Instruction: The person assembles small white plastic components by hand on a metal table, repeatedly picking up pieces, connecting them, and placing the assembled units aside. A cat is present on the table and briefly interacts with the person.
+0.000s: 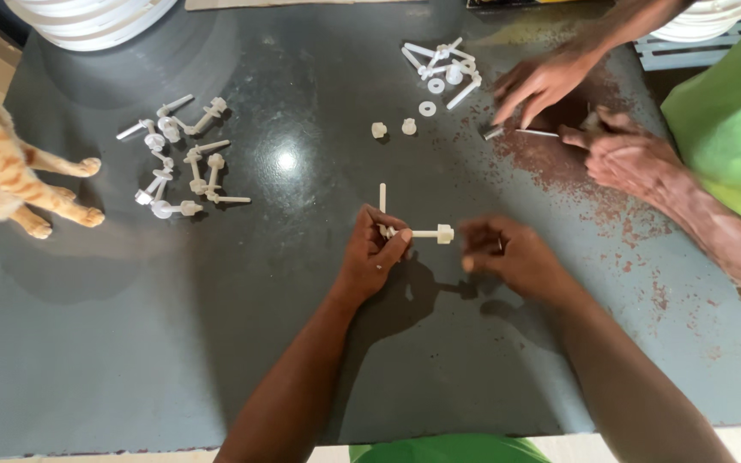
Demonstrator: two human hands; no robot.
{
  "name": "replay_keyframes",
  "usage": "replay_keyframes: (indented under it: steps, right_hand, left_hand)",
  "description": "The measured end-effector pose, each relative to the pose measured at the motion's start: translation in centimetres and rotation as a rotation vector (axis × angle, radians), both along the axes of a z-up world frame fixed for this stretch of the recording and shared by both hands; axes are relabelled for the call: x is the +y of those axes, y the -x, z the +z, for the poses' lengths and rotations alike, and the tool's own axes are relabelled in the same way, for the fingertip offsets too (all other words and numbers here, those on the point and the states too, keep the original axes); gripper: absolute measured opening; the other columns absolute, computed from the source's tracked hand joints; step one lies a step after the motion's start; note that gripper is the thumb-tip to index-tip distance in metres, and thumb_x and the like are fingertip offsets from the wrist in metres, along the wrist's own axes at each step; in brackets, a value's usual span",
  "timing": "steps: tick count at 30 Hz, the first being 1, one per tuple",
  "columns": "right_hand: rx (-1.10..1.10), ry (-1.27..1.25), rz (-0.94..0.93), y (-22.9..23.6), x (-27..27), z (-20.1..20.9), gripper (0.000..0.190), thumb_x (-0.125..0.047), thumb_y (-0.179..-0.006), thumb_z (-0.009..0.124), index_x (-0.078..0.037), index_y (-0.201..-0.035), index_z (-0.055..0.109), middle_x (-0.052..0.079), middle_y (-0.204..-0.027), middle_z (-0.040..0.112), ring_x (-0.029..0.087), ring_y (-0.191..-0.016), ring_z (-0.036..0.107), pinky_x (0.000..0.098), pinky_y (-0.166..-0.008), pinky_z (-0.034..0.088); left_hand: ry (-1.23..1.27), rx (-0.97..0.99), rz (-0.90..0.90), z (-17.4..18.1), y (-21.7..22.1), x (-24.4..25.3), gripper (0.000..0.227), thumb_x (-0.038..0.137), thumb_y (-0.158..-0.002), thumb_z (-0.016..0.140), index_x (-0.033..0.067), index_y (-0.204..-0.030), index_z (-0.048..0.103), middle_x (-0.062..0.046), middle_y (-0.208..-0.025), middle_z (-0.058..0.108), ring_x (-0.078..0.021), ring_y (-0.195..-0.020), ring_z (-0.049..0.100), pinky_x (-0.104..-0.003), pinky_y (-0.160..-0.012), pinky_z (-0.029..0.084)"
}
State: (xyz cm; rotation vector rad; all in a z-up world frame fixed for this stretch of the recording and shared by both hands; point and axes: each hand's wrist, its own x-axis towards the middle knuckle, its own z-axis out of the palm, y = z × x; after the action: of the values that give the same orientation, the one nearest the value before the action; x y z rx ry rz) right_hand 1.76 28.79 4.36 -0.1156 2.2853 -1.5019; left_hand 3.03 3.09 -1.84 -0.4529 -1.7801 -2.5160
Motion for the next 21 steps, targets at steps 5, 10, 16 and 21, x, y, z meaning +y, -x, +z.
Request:
replay_keyframes:
  steps: [5, 10, 16, 21]
  right_hand:
    - [0.178, 0.332, 0.131, 0.1, 0.4, -2.0, 0.044, 0.001, -0.088, 0.060, -0.009, -0.131, 0.061, 0.008, -0.120, 0.073, 0.019, -0.110, 0.071, 0.0323, -0.096, 0.060]
    - [0.100, -0.052, 0.573, 0.6, 1.1, -3.2, 0.023, 0.020, -0.079, 0.055, 0.004, -0.087, 0.070, 0.013, -0.099, 0.071, 0.027, -0.100, 0.068, 0.0398, -0.086, 0.062]
    - [0.048, 0.397, -0.010, 0.4, 0.0, -2.5, 0.045, 0.012, -0.082, 0.048, -0.017, -0.113, 0.063, 0.003, -0.101, 0.068, 0.016, -0.093, 0.071, 0.0276, -0.082, 0.060]
    - [0.287, -0.177, 0.659, 0.2, 0.6, -2.6, 0.022, 0.013, -0.084, 0.068, -0.005, -0.092, 0.077, 0.009, -0.102, 0.073, 0.022, -0.097, 0.073, 0.0344, -0.082, 0.062]
  left_hand:
    - [-0.002, -0.021, -0.029, 0.1, 0.0, 0.1, 0.019, 0.002, -0.102, 0.061, 0.0068, -0.108, 0.043, -0.007, -0.095, 0.063, -0.0118, -0.077, 0.062, -0.028, -0.066, 0.051]
    - [-0.058, -0.008, -0.041, -0.1, 0.1, 0.0, 0.021, 0.001, -0.102, 0.060, 0.0080, -0.107, 0.041, -0.008, -0.095, 0.064, -0.0123, -0.077, 0.063, -0.027, -0.066, 0.052]
    - [-0.055, 0.001, -0.056, -0.4, 0.1, 0.2, 0.020, 0.000, -0.103, 0.061, 0.0068, -0.109, 0.044, -0.008, -0.096, 0.063, -0.0121, -0.077, 0.061, -0.028, -0.064, 0.049]
    - [-0.064, 0.006, -0.064, -0.2, -0.2, 0.4, 0.020, 0.000, -0.103, 0.060, 0.0076, -0.109, 0.043, -0.008, -0.097, 0.064, -0.0117, -0.079, 0.062, -0.028, -0.067, 0.050]
